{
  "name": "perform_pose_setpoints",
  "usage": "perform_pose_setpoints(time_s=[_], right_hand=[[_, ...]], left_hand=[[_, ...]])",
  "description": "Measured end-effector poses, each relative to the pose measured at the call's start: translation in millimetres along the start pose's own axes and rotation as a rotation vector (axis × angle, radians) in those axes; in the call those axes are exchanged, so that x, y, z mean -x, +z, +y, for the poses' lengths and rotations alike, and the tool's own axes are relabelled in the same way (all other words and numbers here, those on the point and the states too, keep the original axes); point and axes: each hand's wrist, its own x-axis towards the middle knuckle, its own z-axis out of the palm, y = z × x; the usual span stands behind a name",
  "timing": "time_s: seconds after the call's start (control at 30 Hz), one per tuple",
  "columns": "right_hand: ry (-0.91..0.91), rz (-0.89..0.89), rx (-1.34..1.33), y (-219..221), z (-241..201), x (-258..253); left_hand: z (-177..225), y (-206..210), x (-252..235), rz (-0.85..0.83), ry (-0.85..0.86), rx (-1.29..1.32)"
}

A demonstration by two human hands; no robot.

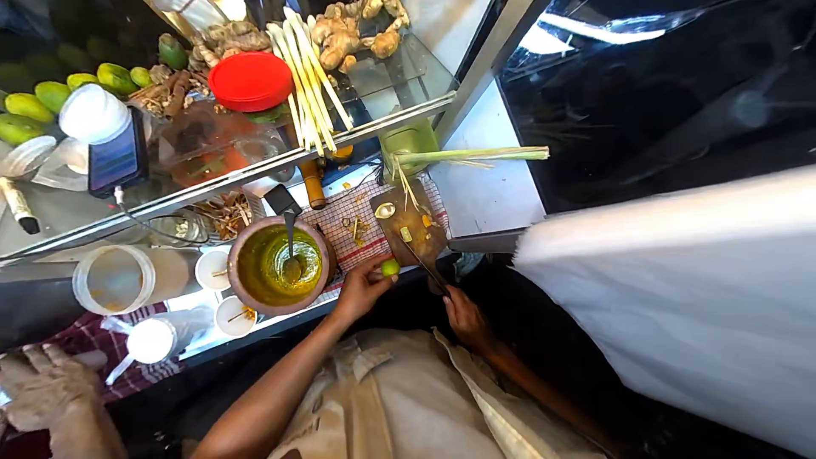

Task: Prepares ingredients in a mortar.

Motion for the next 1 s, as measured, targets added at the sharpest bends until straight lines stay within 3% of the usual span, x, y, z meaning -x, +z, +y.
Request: perform_pose_setpoints(time_s=[0.3, 0.43, 0.63, 1.0], right_hand=[[0.174, 0.047, 0.109, -13, -25, -29], [0.122, 0.114, 0.090, -8, -41, -26], [0.209, 0.020, 0.143, -9, -56, -19], [0.225, 0.011, 0.215, -9, -68, -10]], left_hand=[[-8, 23, -94, 0.078, 0.243, -0.433], [-6, 23, -96, 0.081, 0.231, -0.441], [-10, 24, -94, 0.099, 0.287, -0.436], [-16, 20, -100, 0.098, 0.357, -0.451]])
